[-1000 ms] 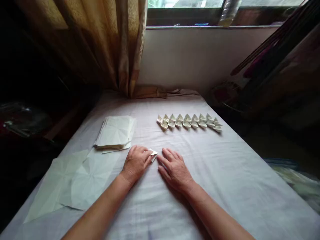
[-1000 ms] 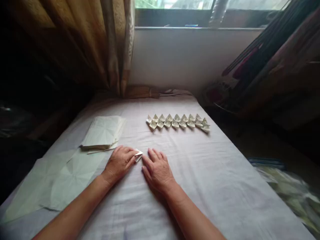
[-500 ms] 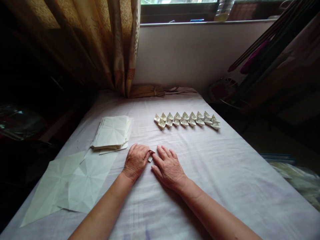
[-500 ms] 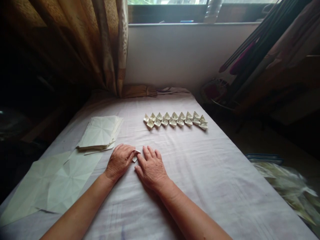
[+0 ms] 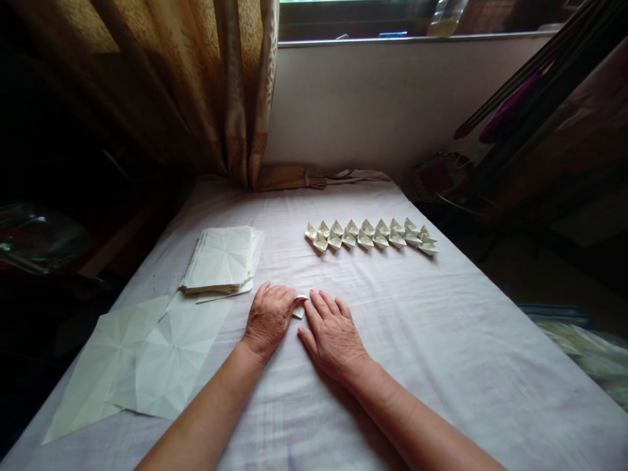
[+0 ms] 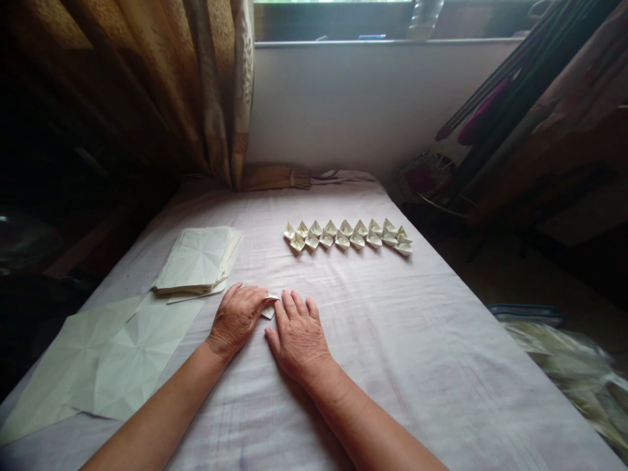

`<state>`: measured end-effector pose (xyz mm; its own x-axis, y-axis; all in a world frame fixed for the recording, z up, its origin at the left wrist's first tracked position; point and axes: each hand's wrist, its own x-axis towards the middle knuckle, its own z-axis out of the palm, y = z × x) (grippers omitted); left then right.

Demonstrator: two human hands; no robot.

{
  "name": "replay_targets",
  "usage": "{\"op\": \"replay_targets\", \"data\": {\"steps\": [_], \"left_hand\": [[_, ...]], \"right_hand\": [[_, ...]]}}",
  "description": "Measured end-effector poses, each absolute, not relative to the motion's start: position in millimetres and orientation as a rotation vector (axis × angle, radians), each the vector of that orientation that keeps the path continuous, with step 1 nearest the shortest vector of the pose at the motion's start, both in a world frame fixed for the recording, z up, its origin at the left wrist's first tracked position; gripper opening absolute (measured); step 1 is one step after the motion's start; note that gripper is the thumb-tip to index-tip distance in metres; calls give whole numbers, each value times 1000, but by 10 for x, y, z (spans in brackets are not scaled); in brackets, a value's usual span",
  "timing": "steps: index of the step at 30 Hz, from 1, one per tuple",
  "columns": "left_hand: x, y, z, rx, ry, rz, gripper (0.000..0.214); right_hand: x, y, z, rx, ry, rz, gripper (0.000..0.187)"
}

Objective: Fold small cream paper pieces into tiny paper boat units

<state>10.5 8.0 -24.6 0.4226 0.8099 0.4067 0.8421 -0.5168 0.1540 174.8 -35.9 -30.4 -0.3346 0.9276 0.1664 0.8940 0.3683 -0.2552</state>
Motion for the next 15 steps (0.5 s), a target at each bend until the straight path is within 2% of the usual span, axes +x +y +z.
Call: {"op": "replay_targets", "data": {"steps": [15], "left_hand": [[81, 42, -259, -2597, -1398, -647, 20]], "right_hand": [[1772, -367, -296, -1615, -2332, 130, 51]]}}
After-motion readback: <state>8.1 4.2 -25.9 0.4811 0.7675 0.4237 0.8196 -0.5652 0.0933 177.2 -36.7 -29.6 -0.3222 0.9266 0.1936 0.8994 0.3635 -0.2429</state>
